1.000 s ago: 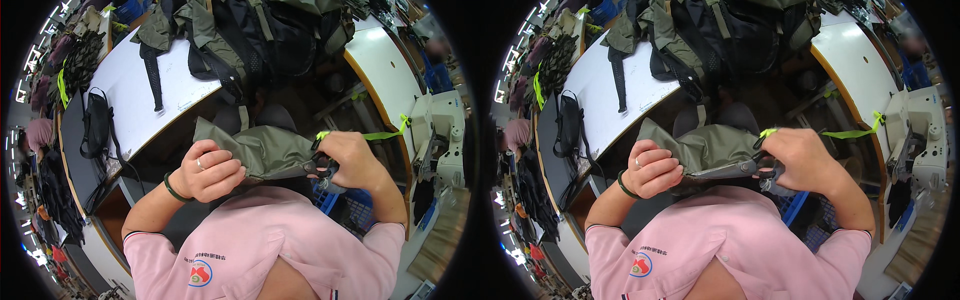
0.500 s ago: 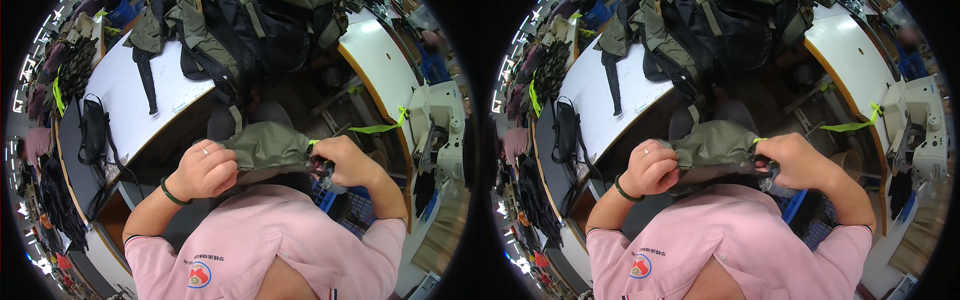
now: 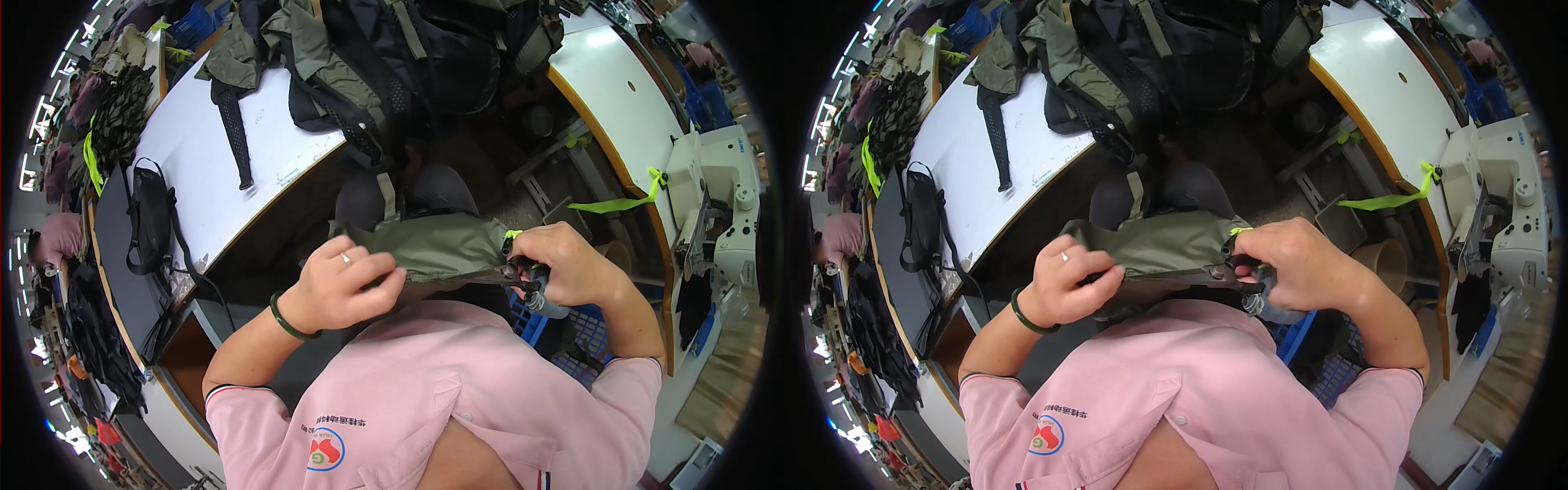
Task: Trim excess fabric or loose threads from a manufactured textile product using scissors.
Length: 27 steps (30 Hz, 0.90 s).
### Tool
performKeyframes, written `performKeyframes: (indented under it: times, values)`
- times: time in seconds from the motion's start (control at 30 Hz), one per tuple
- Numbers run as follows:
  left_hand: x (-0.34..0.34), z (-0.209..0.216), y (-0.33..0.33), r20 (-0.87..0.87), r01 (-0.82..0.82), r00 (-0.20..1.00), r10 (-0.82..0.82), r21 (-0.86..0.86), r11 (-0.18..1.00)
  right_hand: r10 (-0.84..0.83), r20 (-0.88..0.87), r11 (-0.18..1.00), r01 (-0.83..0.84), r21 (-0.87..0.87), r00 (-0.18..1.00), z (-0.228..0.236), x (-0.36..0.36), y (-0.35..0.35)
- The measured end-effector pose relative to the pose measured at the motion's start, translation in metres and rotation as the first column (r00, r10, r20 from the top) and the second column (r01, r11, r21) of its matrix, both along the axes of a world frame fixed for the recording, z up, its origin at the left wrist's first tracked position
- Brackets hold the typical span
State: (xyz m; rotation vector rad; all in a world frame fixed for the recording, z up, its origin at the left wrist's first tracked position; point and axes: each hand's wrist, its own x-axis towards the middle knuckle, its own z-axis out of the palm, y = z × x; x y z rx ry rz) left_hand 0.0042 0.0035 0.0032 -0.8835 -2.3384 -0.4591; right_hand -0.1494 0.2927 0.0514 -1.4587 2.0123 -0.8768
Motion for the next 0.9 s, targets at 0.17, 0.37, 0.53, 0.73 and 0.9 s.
performKeyframes:
  times: [0.17, 0.37, 0.53, 0.73, 0.9]
  values:
    - [-0.014, 0.017, 0.023, 0.263, -0.105, 0.962, 0.072, 0.115, 0.988, -0.023, 0.097, 0.998, 0.018, 0.059, 0.995, 0.004, 0.001, -0.005]
    - [-0.027, 0.009, 0.032, 0.294, 0.000, 0.954, -0.056, 0.186, 0.983, -0.024, 0.121, 0.998, 0.016, 0.064, 0.992, 0.006, 0.003, -0.008]
    - [-0.027, 0.016, 0.023, 0.767, -0.500, 0.416, -0.489, 0.642, 0.582, -0.061, 0.149, 0.994, 0.047, 0.095, 0.987, 0.004, -0.001, -0.005]
    - [-0.032, 0.005, 0.011, 0.729, -0.295, 0.652, -0.207, 0.495, 0.817, -0.131, 0.259, 0.988, 0.103, 0.119, 0.957, -0.002, -0.006, -0.002]
    - [-0.035, 0.009, 0.019, 0.631, -0.098, 0.769, -0.096, 0.265, 0.959, -0.149, 0.287, 0.985, 0.114, 0.133, 0.946, -0.003, -0.007, -0.002]
